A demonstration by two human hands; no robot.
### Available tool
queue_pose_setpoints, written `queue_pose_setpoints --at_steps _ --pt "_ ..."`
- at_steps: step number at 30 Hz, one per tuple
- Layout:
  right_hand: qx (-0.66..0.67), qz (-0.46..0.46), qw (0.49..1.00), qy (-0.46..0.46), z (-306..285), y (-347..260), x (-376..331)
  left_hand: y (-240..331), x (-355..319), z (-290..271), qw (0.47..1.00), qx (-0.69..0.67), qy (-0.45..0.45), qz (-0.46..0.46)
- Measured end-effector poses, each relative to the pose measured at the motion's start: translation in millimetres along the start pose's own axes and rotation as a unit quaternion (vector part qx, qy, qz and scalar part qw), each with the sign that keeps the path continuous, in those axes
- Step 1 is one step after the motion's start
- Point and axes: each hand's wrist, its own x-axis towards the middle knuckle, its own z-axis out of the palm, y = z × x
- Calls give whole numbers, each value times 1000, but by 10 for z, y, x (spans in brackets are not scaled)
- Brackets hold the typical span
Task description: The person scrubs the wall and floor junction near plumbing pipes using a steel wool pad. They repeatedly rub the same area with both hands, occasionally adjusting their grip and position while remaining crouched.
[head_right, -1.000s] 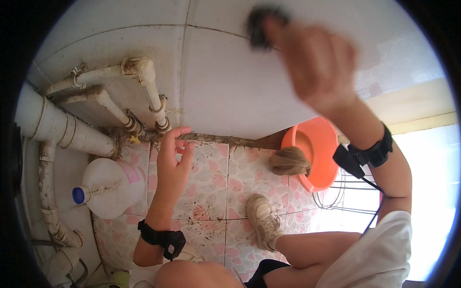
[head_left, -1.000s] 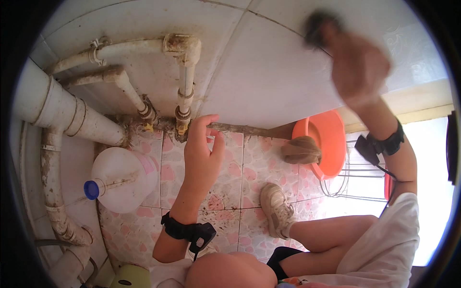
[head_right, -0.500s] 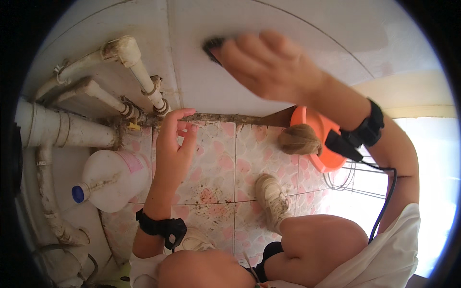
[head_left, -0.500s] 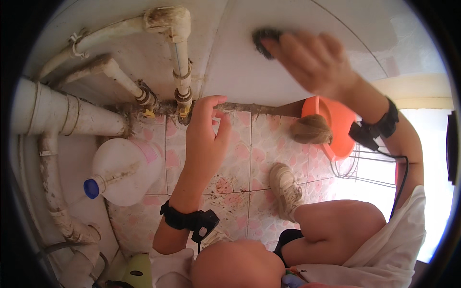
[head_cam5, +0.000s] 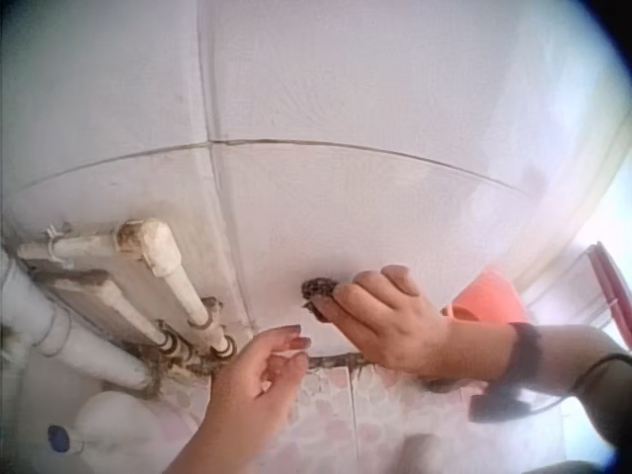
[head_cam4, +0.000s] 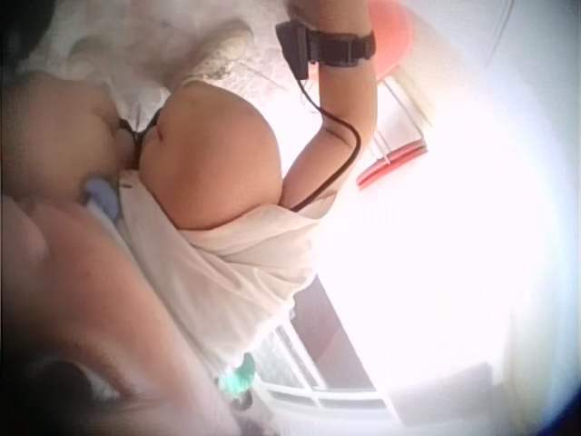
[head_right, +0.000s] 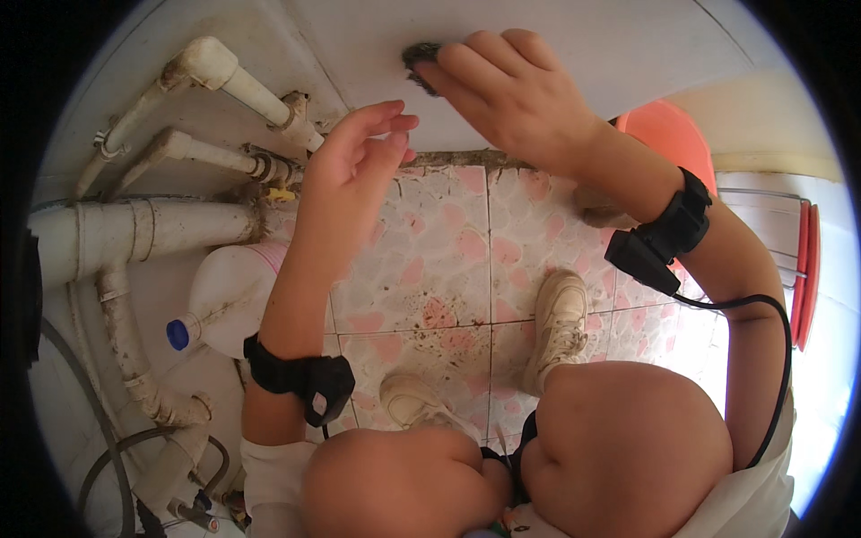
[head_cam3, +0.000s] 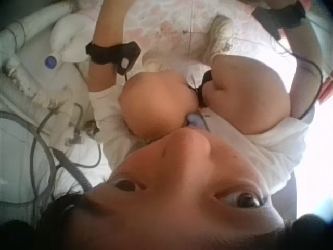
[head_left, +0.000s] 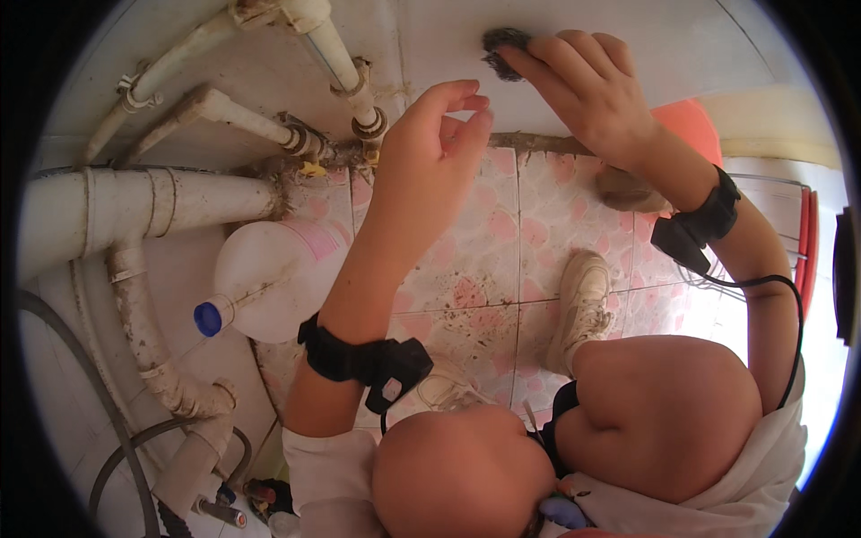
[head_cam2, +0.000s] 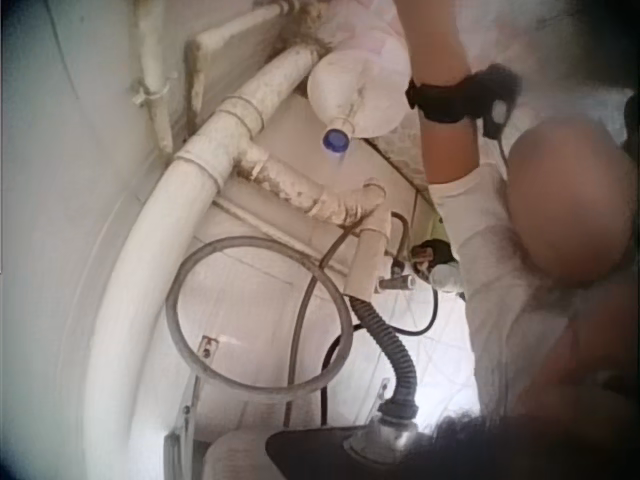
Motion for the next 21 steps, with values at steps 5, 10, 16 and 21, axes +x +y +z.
queue_pose_setpoints --at_steps 5,10,16,21 --pt "118 43 978 168 -112 -65 202 154 145 89 991 -129 -15 15" --pt "158 65 937 303 132 -134 239 305 185 172 981 -182 69 -15" --pt "349 195 851 342 261 -351 210 552 221 26 984 -78 143 -66" --pt "682 415 578 169 108 -540 288 797 290 -26 991 17 134 -10"
